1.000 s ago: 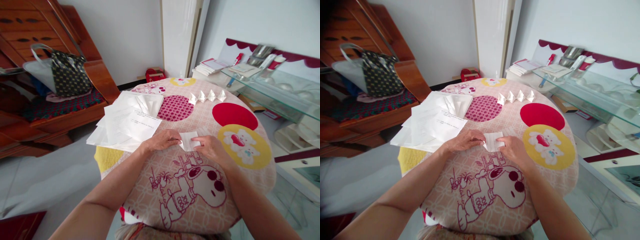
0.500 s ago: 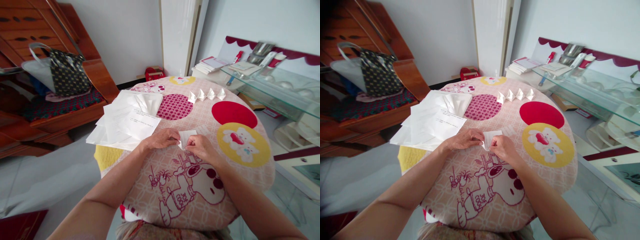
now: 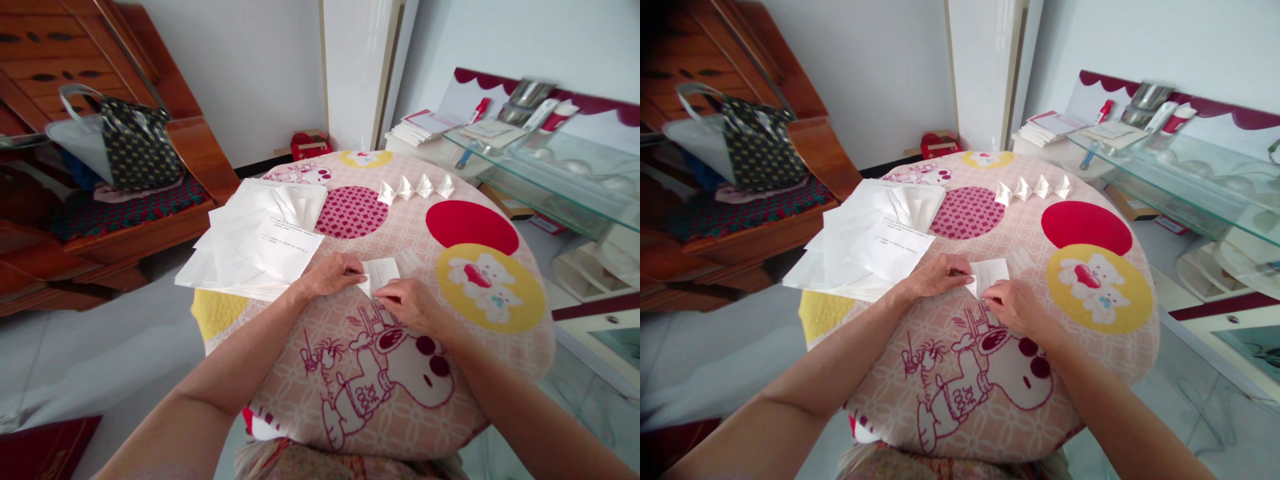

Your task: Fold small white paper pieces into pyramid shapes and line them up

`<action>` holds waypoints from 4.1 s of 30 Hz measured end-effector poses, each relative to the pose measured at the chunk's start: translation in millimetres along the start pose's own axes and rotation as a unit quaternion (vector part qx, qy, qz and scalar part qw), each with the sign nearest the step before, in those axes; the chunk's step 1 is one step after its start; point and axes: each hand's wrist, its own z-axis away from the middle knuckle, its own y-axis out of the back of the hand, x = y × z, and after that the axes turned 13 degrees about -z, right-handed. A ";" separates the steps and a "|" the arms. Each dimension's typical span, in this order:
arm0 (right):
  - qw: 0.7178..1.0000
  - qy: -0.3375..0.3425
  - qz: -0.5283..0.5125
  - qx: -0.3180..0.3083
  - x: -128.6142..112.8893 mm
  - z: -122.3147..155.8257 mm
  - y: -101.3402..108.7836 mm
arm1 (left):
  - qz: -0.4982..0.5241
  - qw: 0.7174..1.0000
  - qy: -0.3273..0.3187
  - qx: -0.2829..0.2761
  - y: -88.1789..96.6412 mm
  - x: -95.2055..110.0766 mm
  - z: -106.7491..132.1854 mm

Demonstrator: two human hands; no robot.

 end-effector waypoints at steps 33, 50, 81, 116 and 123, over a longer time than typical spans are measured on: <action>0.997 0.061 0.052 -0.015 3.9 11.4 -3.8 | -0.092 0.989 0.081 0.079 -16.0 12.2 -5.5; 0.997 0.062 0.050 -0.001 1.7 10.5 -3.5 | -0.121 0.986 0.084 0.077 -20.0 11.9 -6.5; 0.988 0.072 0.133 -0.027 -0.5 7.8 -10.5 | -0.086 0.979 0.164 0.082 -18.8 18.9 -9.0; 0.981 0.143 0.131 0.010 -0.7 2.5 -8.2 | -0.217 0.967 0.106 0.086 -26.9 -1.2 -2.4; 0.980 0.123 0.155 -0.015 -2.2 1.5 -5.8 | -0.213 0.968 0.106 0.086 -27.0 -0.7 -3.3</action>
